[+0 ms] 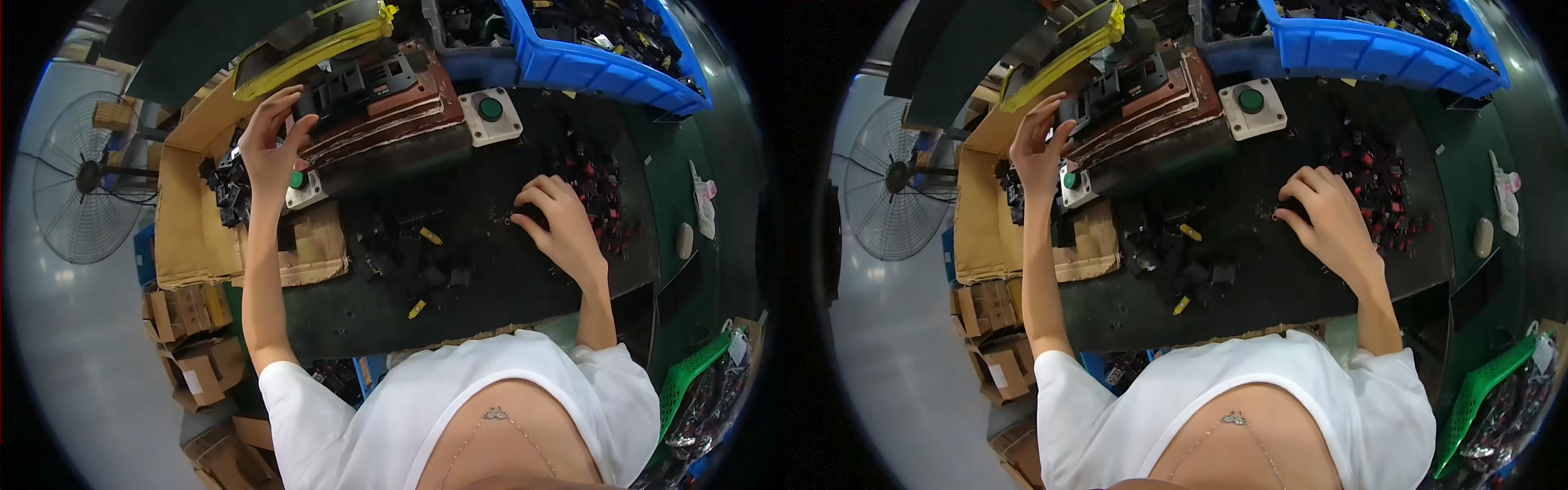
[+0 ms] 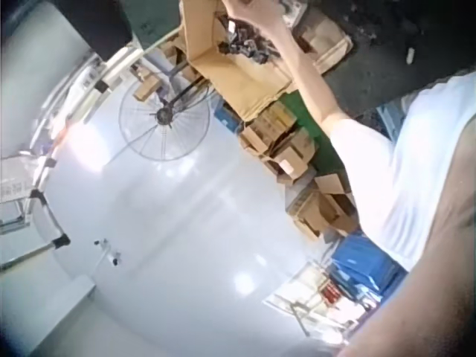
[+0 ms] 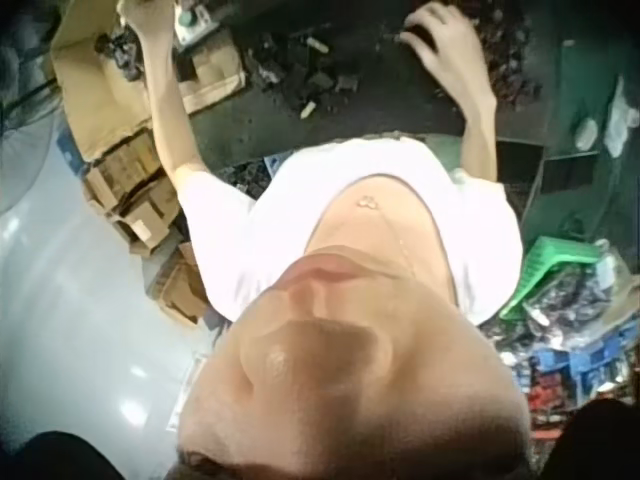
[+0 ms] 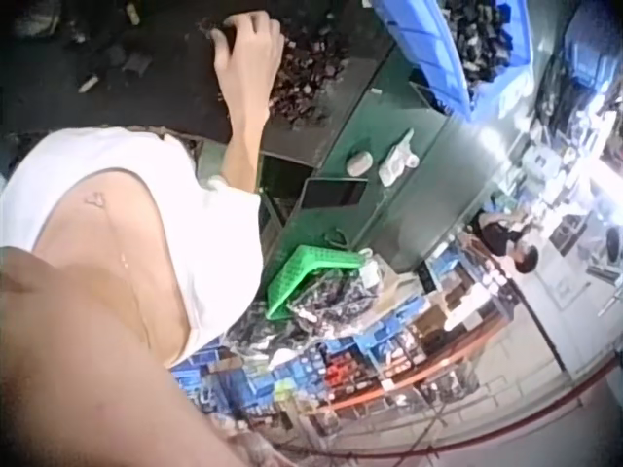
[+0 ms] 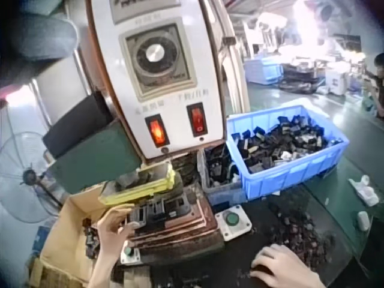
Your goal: Assembling electronic power strips or panels by inserting components and using a manual press machine.
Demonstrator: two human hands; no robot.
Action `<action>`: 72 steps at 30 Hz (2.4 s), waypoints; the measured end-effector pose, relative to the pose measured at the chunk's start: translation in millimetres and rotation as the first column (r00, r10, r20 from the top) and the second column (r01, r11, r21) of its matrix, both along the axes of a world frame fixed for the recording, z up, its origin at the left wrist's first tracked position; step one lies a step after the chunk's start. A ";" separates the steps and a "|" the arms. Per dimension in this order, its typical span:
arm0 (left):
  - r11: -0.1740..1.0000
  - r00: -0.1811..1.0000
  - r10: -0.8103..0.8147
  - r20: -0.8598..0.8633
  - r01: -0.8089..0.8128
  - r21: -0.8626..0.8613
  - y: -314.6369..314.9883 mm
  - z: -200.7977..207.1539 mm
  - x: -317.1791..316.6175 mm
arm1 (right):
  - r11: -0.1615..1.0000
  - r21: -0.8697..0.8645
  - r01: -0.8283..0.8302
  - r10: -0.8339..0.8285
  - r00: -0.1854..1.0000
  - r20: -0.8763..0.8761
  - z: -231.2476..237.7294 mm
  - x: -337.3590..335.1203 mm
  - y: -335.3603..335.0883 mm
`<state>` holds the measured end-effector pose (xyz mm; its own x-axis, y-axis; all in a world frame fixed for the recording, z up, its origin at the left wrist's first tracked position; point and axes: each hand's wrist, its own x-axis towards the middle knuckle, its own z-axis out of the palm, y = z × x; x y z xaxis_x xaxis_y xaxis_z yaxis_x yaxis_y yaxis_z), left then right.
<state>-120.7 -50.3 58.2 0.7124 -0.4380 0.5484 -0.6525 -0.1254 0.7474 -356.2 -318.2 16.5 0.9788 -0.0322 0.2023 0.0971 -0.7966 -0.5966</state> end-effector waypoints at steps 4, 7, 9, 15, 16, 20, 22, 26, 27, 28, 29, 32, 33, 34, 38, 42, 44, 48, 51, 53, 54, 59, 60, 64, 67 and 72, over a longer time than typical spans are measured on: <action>0.996 1.000 -0.015 0.016 0.013 0.084 -6.1 -1.5 15.5 | 0.940 0.323 0.113 -0.116 0.993 -0.009 0.7 -4.9 -0.5; 0.988 1.000 0.025 0.017 -0.027 0.153 -2.2 2.6 17.9 | 0.878 0.465 0.118 -0.134 0.991 0.001 2.4 -7.3 -3.1; 0.976 0.998 0.056 0.042 -0.064 0.207 -2.7 7.4 17.4 | 0.871 0.480 0.107 -0.124 0.992 0.004 3.3 -8.5 -4.4; 0.958 0.996 0.023 0.082 -0.045 0.284 -3.8 11.0 24.7 | 0.858 0.510 0.064 -0.075 0.997 0.001 3.8 -11.6 -4.6; 0.957 0.997 0.020 0.081 -0.043 0.286 -5.2 11.2 24.2 | 0.860 0.507 0.066 -0.071 0.997 -0.008 3.3 -12.2 -5.7; 0.932 0.994 0.059 0.091 -0.088 0.351 -8.2 10.3 21.8 | 0.883 0.466 0.049 -0.065 0.998 0.018 2.2 -11.9 -5.6; 0.933 0.992 0.071 0.105 -0.104 0.346 -8.7 9.2 21.2 | 0.883 0.467 0.041 -0.060 0.998 0.026 1.9 -11.9 -3.9; 0.970 0.999 0.053 0.010 -0.054 0.237 -11.1 8.5 18.7 | 0.881 0.473 -0.004 -0.049 0.994 0.100 0.5 -11.8 -1.7; 0.974 0.998 0.067 0.004 -0.067 0.218 -11.9 8.3 18.0 | 0.882 0.472 -0.002 -0.050 0.994 0.099 -0.2 -12.0 -2.1; 0.974 0.998 0.065 0.004 -0.065 0.219 -11.9 7.8 17.6 | 0.880 0.476 0.000 -0.071 0.989 0.131 -1.3 -11.6 -2.6; 0.974 0.998 0.061 0.033 -0.067 0.218 -11.5 6.4 16.7 | 0.878 0.479 0.003 -0.093 0.982 0.163 -2.0 -11.4 -3.2; 0.973 0.997 0.038 0.070 -0.053 0.226 -11.3 5.7 15.4 | 0.905 0.419 0.065 -0.165 0.965 0.206 1.7 -12.5 -5.0; 0.971 0.996 0.026 0.080 -0.044 0.235 -10.7 6.0 15.6 | 0.900 0.427 0.085 -0.205 0.948 0.243 0.3 -12.4 -5.4; 0.971 0.997 0.016 0.072 -0.032 0.235 -10.5 6.2 15.4 | 0.899 0.426 0.098 -0.215 0.948 0.235 0.1 -12.3 -6.1; 0.941 0.987 -0.012 0.161 -0.044 0.336 -2.9 5.6 22.2 | 0.888 0.445 0.116 -0.254 0.931 0.264 1.9 -11.3 -8.4; 0.929 0.982 -0.012 0.189 -0.059 0.366 -0.3 6.9 23.0 | 0.855 0.516 0.051 -0.231 0.929 0.290 -0.2 -11.0 -8.5; 0.925 0.973 -0.022 0.230 -0.068 0.375 0.1 5.9 24.6 | 0.846 0.533 0.021 -0.222 0.922 0.317 -1.0 -10.4 -7.9; 0.905 0.972 -0.018 0.236 -0.084 0.417 1.7 7.8 19.3 | 0.873 0.488 -0.014 -0.182 0.919 0.350 -2.8 -12.1 -9.2; 0.895 0.906 -0.045 0.420 -0.151 0.420 6.3 14.3 2.8 | 0.848 0.529 -0.042 -0.173 0.921 0.350 -2.4 -9.4 -5.1; 0.886 0.858 0.079 0.507 -0.293 0.358 20.3 10.7 -5.9 | 0.816 0.578 -0.009 -0.200 0.934 0.297 -1.1 -8.6 -1.0; 0.888 0.857 0.086 0.508 -0.297 0.350 26.1 7.7 -10.1 | 0.777 0.630 0.027 -0.225 0.945 0.238 -0.2 -7.2 1.0; 0.892 0.931 0.280 0.233 -0.342 0.296 56.4 -8.7 -54.6 | 0.856 0.517 0.030 -0.190 0.947 0.260 7.4 -6.4 4.7; 0.890 0.937 0.256 0.239 -0.325 0.320 66.1 -19.0 -58.0 | 0.895 0.446 0.020 -0.157 0.950 0.271 9.0 -5.8 5.4; 0.840 0.923 0.180 0.340 -0.324 0.436 78.1 -43.6 -65.8 | 0.946 0.325 -0.015 -0.072 0.964 0.254 26.0 -7.1 -2.8; 0.847 0.933 0.203 0.298 -0.320 0.425 82.0 -56.6 -67.7 | 0.962 0.260 -0.077 0.004 0.962 0.273 44.6 9.1 -4.2; 0.849 0.901 0.134 0.413 -0.320 0.422 79.1 -56.5 -71.2 | 0.983 0.029 -0.180 0.162 0.936 0.314 66.3 64.1 2.3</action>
